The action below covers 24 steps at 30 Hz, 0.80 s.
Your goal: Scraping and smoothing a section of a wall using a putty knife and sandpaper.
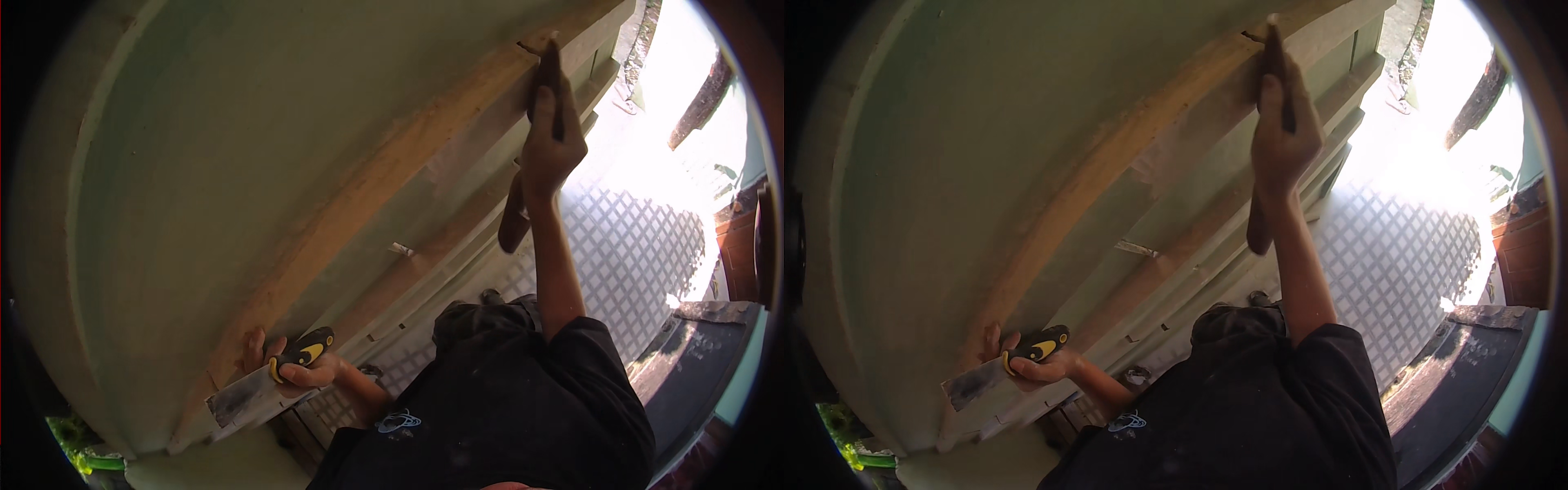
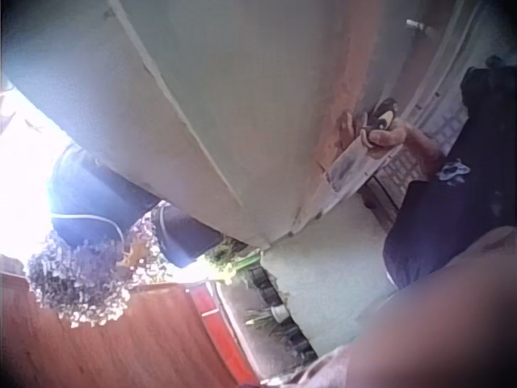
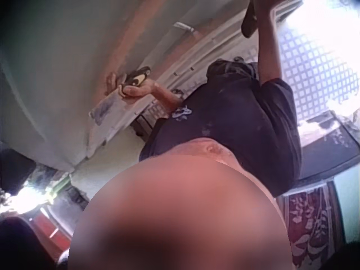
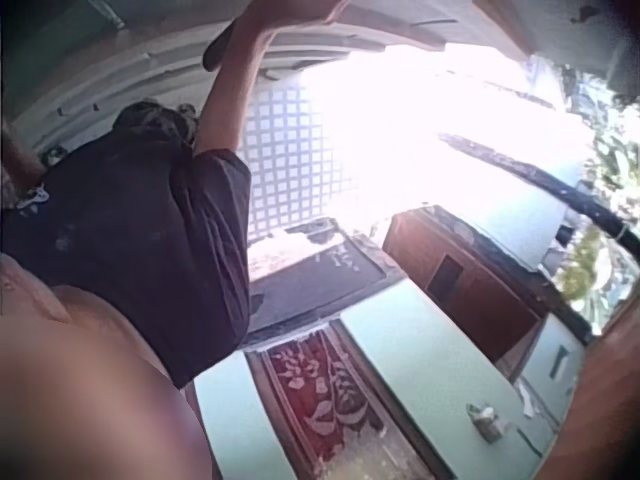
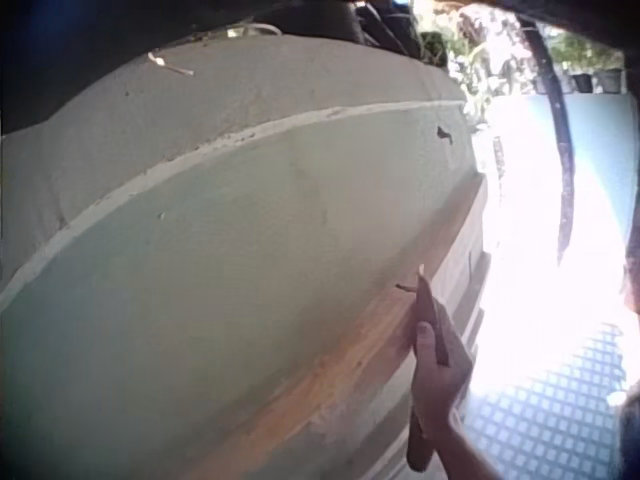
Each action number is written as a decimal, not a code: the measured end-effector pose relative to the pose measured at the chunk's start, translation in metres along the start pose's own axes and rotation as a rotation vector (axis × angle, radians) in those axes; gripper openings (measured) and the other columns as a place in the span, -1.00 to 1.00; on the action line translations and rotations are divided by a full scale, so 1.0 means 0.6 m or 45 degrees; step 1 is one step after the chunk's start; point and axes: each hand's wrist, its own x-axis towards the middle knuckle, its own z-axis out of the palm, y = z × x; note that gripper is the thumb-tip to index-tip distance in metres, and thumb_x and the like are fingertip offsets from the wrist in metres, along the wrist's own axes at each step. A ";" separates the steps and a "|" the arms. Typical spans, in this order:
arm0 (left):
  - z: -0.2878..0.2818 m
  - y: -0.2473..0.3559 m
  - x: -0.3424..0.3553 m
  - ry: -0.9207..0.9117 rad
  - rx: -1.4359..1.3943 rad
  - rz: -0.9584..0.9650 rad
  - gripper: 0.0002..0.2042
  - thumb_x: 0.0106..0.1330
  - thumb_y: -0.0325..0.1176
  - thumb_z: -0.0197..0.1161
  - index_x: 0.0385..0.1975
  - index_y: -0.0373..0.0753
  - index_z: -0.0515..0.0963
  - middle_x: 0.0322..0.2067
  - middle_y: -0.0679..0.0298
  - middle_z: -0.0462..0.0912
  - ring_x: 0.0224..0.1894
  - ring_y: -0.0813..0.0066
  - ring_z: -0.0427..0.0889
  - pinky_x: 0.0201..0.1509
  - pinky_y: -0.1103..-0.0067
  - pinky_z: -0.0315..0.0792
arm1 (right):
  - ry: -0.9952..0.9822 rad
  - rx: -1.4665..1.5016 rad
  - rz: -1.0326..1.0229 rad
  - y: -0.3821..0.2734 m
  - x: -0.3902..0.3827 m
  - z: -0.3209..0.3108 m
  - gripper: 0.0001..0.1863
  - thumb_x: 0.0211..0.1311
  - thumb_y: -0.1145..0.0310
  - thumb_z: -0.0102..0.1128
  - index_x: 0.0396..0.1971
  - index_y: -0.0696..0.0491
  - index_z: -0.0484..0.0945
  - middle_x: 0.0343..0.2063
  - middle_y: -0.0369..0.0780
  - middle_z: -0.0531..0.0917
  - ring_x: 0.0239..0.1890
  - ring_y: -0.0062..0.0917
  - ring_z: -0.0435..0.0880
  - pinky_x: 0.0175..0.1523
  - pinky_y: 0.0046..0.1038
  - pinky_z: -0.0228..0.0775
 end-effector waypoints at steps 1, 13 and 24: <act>0.002 -0.005 -0.005 0.017 0.001 0.020 -0.65 0.45 -0.16 -0.20 -0.48 -0.22 0.42 -0.28 0.00 0.66 -0.10 0.08 0.61 0.40 0.17 0.11 | -0.094 -0.068 -0.161 -0.012 -0.037 0.002 -0.59 0.18 0.54 0.36 0.06 0.23 0.61 -0.30 -0.07 0.75 -0.38 -0.48 0.72 -0.23 -0.45 0.56; 0.019 0.004 0.003 0.011 0.176 0.173 -0.65 0.42 -0.20 -0.20 -0.54 -0.25 0.37 -0.24 -0.06 0.62 -0.07 0.07 0.58 0.30 0.08 0.28 | -0.159 -0.166 -0.248 -0.003 0.003 -0.014 -0.67 0.27 0.55 0.31 0.04 0.24 0.62 -0.39 -0.16 0.75 -0.42 -0.63 0.71 -0.32 -0.55 0.58; 0.029 -0.015 -0.009 0.116 0.087 0.138 -0.63 0.42 -0.17 -0.17 -0.37 -0.37 0.45 -0.25 -0.03 0.60 -0.09 0.09 0.55 0.40 0.15 0.13 | -0.777 0.089 -0.552 -0.068 -0.140 -0.037 -0.57 0.01 0.65 0.34 -0.02 0.28 0.63 -0.54 -0.18 0.62 -0.57 -0.56 0.64 -0.46 -0.53 0.49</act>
